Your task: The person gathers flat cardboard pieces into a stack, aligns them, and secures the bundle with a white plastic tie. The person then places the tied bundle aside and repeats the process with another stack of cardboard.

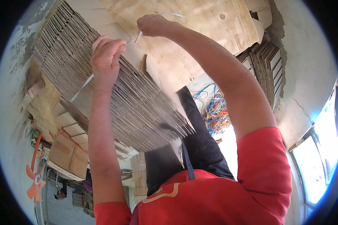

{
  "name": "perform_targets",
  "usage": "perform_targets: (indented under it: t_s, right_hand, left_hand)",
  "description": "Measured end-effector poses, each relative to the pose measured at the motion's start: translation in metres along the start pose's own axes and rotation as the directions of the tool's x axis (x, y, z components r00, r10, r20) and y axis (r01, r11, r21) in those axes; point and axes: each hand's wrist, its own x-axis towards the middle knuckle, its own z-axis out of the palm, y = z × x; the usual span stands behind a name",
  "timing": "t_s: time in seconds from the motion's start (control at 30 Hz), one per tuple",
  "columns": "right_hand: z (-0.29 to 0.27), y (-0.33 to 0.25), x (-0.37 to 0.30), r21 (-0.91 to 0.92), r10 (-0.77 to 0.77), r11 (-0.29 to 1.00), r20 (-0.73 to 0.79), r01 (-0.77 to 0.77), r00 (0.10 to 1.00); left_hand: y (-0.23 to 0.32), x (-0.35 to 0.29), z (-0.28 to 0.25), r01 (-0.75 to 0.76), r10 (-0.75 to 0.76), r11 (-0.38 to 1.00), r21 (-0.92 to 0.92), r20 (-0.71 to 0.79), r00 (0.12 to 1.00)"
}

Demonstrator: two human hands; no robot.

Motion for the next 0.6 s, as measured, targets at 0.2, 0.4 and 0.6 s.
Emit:
perform_targets:
  t_s: [0.2, 0.4, 0.6]
  right_hand:
    - [-0.035, -0.045, -0.025, 0.831, 0.188, 0.493, 0.187, -0.257, 0.964]
    - [-0.069, -0.063, -0.023, 0.299, -0.439, 0.823, -0.206, 0.483, 0.875]
    - [-0.071, -0.060, -0.053, 0.970, 0.179, -0.157, -0.158, 0.186, 0.971]
  left_hand:
    - [-0.001, 0.000, -0.003, -0.045, 0.046, 0.998, 0.053, -0.023, 0.999]
    - [-0.005, 0.002, -0.009, -0.024, 0.026, 0.999, -0.044, 0.037, 0.999]
    - [0.013, 0.004, -0.011, 0.376, -0.380, 0.835, -0.402, 0.072, 0.922]
